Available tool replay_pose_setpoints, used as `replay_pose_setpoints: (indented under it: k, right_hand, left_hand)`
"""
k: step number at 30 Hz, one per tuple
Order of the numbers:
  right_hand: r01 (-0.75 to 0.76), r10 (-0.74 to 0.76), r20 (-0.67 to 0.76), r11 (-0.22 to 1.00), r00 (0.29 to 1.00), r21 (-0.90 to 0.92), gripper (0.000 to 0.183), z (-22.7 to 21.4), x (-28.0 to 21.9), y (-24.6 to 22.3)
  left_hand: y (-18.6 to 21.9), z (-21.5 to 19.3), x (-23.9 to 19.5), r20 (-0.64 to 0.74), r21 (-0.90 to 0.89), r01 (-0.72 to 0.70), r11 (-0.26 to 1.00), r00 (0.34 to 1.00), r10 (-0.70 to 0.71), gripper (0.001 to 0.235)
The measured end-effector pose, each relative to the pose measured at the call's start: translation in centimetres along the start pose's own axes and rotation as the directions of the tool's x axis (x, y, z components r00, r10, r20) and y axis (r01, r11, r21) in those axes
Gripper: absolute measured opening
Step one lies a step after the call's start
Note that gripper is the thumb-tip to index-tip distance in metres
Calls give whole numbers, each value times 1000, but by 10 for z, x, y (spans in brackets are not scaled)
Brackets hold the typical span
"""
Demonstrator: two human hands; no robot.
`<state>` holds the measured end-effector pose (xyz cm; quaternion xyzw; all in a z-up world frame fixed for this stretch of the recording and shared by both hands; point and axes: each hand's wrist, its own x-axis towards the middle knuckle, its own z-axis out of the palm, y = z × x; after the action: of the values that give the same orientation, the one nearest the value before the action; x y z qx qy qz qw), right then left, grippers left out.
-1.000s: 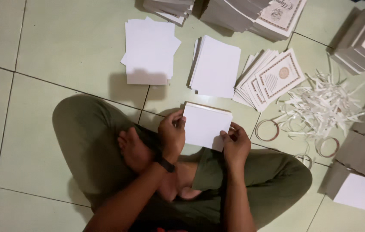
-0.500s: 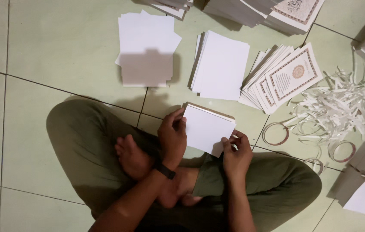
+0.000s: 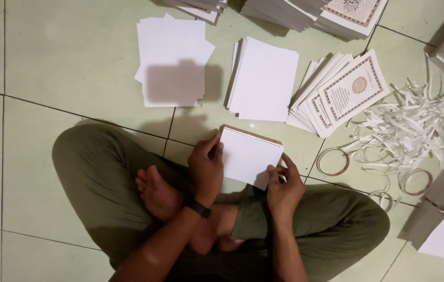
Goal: The person sits on the floor and assembles small booklets by applying adhesive tape to the spine of a stack of papers. They fold the cover over the spine, press it down, and place the finished booklet onto a growing pile.
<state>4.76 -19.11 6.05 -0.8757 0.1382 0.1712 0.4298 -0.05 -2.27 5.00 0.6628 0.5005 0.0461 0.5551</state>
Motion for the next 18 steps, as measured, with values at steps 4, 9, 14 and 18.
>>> replay_pose_setpoints:
  k: [4,9,14,18]
  right_hand:
    - [-17,17,-2,1000,1000,6,42,1,2,2]
    - [-35,35,6,999,999,10,39,2,3,3]
    - [-4,4,-8,1000,1000,-7,40,2,7,14]
    - [5,-5,-6,1000,1000,-19,40,1,8,17]
  left_hand:
    - [-8,2,2,-4,36,-18,999,1000,18,29]
    - [0,2,0,-32,54,-48,997,998,50,31]
    - [-2,2,0,-32,10,-34,999,999,34,28]
    - [-1,1,0,-42,49,-52,997,998,54,27]
